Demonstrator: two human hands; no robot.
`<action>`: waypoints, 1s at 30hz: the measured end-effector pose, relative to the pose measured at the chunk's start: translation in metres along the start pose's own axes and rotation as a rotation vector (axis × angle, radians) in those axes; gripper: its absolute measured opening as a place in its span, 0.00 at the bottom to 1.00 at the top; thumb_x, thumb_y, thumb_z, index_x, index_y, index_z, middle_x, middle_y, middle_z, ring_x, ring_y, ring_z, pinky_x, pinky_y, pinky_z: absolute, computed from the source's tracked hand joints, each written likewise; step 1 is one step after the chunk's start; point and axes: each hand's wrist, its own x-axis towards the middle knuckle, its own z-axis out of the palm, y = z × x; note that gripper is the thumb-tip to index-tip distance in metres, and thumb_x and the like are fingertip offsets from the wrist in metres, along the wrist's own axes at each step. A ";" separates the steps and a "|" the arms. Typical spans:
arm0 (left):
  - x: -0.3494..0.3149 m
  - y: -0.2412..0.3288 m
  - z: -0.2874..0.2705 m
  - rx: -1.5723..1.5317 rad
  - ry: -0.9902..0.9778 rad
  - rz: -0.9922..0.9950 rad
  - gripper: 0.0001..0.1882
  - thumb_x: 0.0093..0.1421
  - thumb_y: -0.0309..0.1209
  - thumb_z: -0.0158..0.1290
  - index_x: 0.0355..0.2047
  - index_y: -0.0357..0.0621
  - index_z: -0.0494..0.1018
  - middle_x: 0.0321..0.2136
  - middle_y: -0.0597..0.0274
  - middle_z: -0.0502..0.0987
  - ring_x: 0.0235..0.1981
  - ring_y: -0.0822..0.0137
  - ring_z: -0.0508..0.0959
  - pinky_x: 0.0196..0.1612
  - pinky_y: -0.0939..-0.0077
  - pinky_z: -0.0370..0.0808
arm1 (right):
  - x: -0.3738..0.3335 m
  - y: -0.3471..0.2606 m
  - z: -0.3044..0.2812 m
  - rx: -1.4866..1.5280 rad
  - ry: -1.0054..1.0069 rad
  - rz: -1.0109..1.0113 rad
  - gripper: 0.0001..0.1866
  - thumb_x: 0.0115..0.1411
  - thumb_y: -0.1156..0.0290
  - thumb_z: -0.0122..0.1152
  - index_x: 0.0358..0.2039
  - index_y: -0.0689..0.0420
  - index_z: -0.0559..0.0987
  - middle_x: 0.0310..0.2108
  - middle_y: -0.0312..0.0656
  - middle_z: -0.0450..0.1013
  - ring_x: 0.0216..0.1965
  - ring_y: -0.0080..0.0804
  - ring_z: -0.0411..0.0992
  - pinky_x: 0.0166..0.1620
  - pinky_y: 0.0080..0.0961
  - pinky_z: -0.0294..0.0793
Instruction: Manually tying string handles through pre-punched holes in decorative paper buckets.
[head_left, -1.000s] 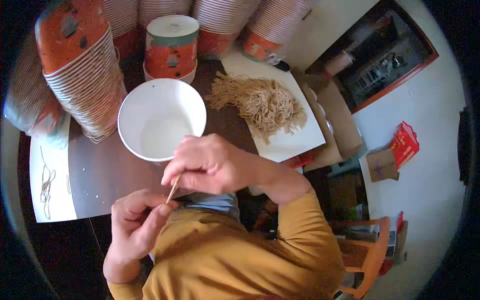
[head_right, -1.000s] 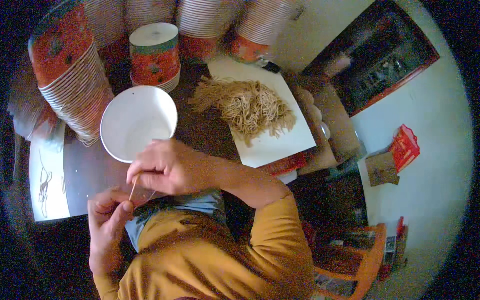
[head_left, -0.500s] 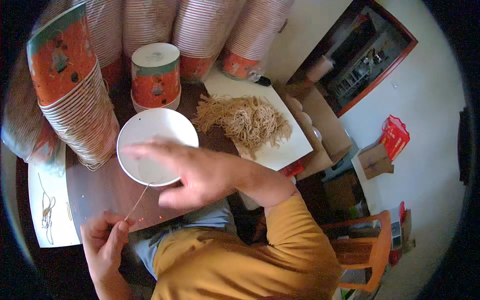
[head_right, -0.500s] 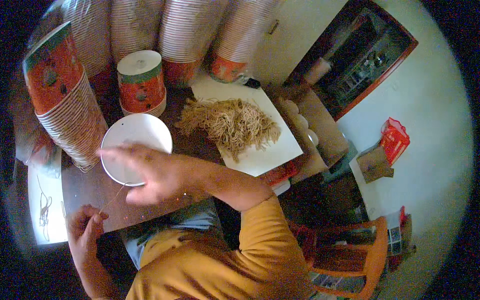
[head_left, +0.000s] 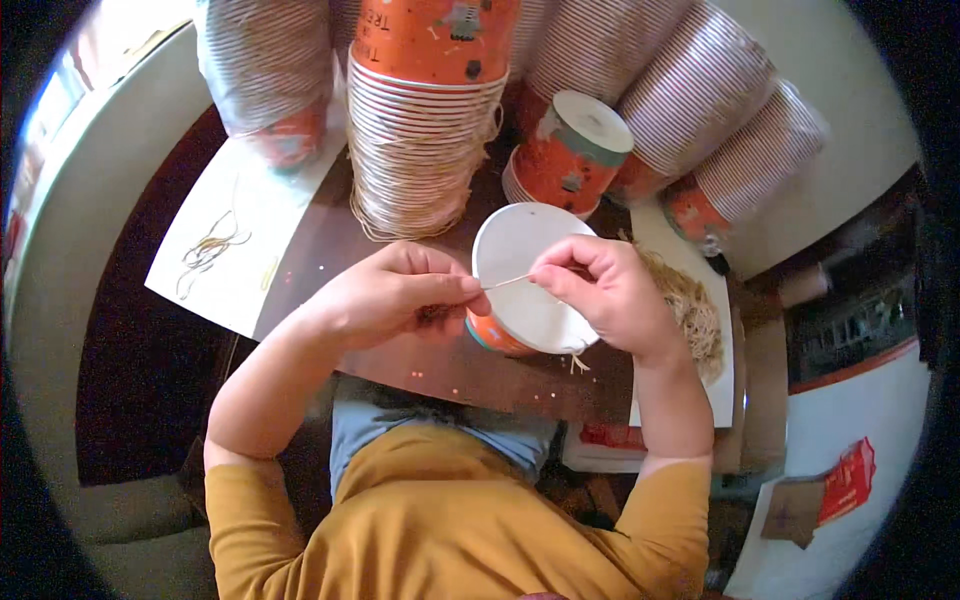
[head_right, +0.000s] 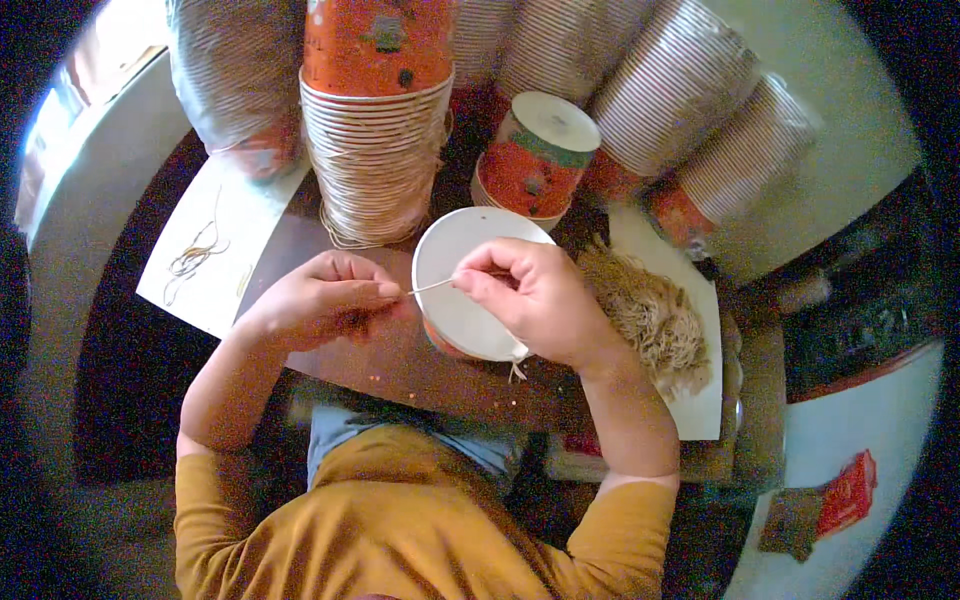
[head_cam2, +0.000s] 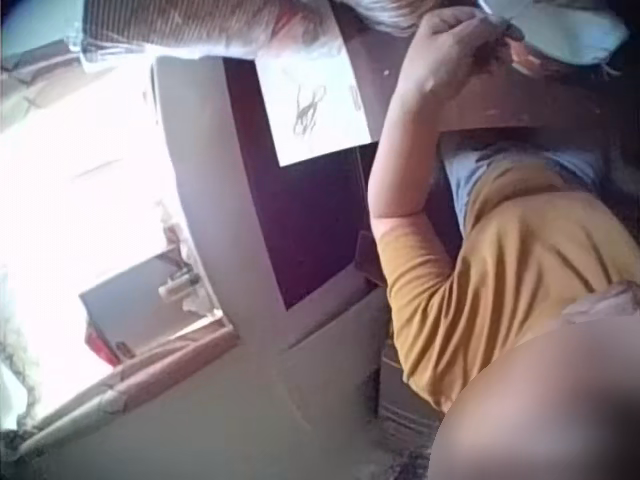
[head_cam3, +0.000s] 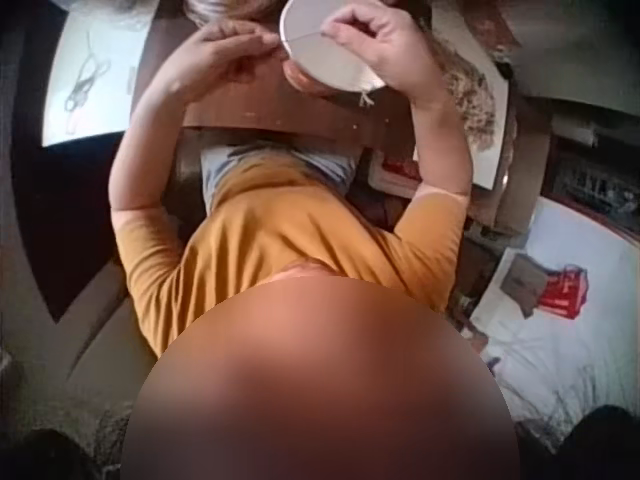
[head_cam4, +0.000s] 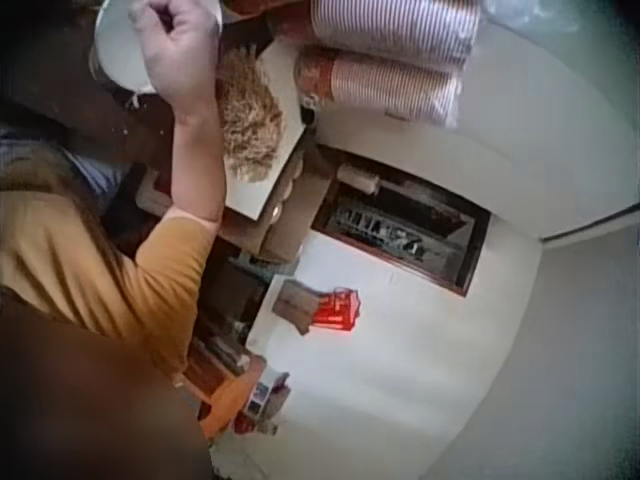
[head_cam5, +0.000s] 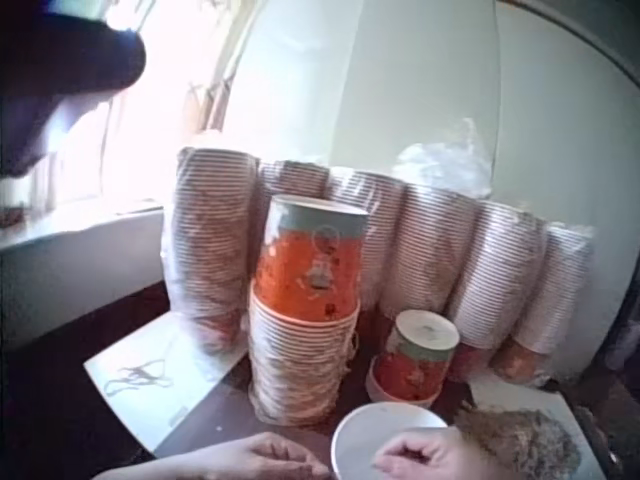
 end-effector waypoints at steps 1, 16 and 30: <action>0.001 -0.003 -0.005 -0.043 -0.048 0.005 0.14 0.64 0.37 0.50 0.34 0.39 0.78 0.21 0.69 0.74 0.21 0.80 0.71 0.26 0.86 0.66 | 0.000 0.003 -0.002 0.002 -0.007 -0.006 0.06 0.60 0.72 0.59 0.31 0.61 0.78 0.25 0.28 0.72 0.28 0.12 0.67 0.32 0.13 0.67; -0.006 -0.017 -0.017 -0.149 -0.024 -0.096 0.14 0.63 0.37 0.49 0.35 0.37 0.76 0.24 0.63 0.77 0.24 0.75 0.75 0.27 0.83 0.71 | 0.001 0.015 -0.026 -0.008 0.177 -0.017 0.04 0.57 0.74 0.53 0.28 0.60 0.74 0.26 0.33 0.70 0.27 0.16 0.65 0.34 0.15 0.65; 0.002 -0.008 0.010 0.434 0.097 0.253 0.10 0.59 0.31 0.53 0.29 0.34 0.76 0.21 0.61 0.77 0.22 0.75 0.73 0.27 0.78 0.70 | -0.005 0.006 -0.008 -0.444 0.125 -0.350 0.31 0.55 0.63 0.63 0.55 0.64 0.66 0.50 0.46 0.66 0.52 0.36 0.65 0.56 0.32 0.63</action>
